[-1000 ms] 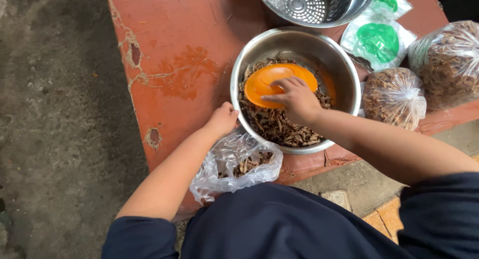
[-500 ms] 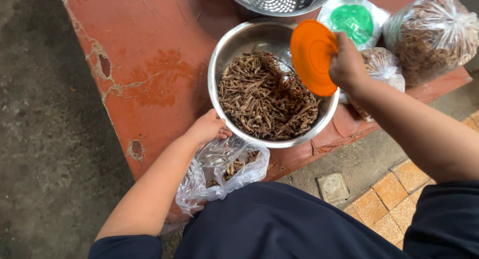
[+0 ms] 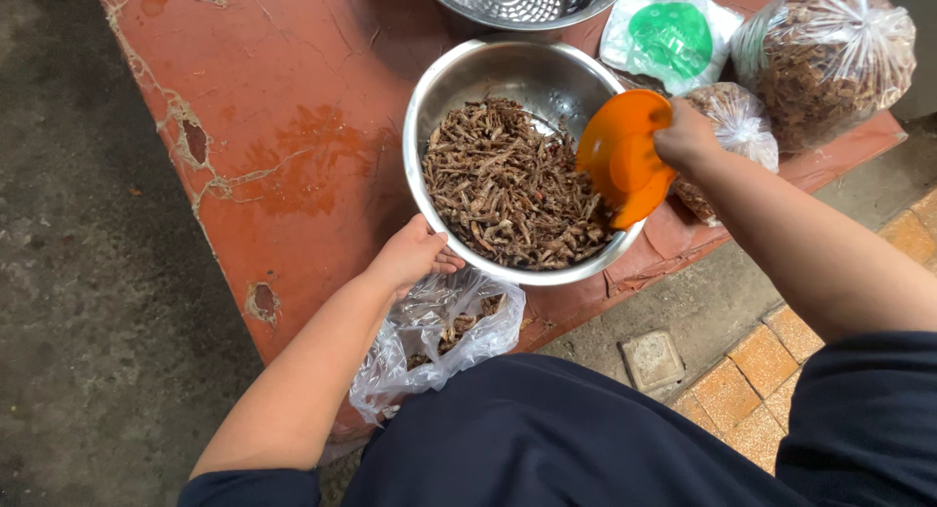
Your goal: The person scoops dried fish from a metal bowl into a plastic bag using an orange plate. They repeat the scooping and pouring process multiple times, then tie the bag closed and place it on the table with other filled bags.
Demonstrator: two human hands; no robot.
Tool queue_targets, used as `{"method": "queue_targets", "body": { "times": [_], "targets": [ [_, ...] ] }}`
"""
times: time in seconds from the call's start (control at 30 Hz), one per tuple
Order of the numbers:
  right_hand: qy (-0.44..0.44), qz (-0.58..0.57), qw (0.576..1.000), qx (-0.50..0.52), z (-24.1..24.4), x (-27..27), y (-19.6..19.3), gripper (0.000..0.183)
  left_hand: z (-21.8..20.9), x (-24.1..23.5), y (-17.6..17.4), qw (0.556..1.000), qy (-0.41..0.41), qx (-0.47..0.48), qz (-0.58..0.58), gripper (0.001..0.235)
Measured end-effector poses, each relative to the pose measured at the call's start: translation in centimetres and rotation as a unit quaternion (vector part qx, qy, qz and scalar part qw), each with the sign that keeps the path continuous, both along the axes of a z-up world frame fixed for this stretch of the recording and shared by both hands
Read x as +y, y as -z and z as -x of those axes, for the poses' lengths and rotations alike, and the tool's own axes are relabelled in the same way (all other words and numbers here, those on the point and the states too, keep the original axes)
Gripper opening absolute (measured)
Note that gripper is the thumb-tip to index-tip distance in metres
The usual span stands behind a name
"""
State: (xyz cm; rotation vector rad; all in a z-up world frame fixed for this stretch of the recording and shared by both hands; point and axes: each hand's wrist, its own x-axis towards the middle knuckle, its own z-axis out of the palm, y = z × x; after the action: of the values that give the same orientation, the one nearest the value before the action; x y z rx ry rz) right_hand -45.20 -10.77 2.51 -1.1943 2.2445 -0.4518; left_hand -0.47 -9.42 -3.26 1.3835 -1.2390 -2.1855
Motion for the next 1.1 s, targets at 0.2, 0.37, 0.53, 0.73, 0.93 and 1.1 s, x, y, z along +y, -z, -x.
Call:
{"method": "queue_targets", "body": {
  "times": [0.2,0.37,0.53,0.73,0.93,1.1],
  "targets": [
    [-0.032,0.049,0.997,0.050,2.4,1.3,1.6,0.032,0.3,0.6,-0.6,1.000,0.006,0.004,0.015,0.019],
    [0.110,0.054,0.980,-0.154,1.0,2.8,2.3,0.028,0.5,0.7,-1.0,0.999,0.009,0.026,0.022,0.025],
    [0.120,0.169,0.957,-0.201,-0.5,2.8,5.6,0.029,0.4,0.3,-0.7,0.999,-0.007,0.045,0.001,0.027],
    [0.158,0.187,0.945,-0.217,0.4,1.5,7.7,0.033,0.0,-0.1,-0.4,0.999,-0.014,0.036,-0.004,0.023],
    [0.082,0.286,0.948,-0.116,0.3,-0.6,6.5,0.027,0.0,0.4,0.0,1.000,-0.004,0.023,-0.011,0.022],
    [0.040,0.352,0.931,-0.093,0.0,-2.8,4.9,0.025,-0.5,0.7,0.1,1.000,-0.004,0.003,-0.020,0.023]
  ]
}}
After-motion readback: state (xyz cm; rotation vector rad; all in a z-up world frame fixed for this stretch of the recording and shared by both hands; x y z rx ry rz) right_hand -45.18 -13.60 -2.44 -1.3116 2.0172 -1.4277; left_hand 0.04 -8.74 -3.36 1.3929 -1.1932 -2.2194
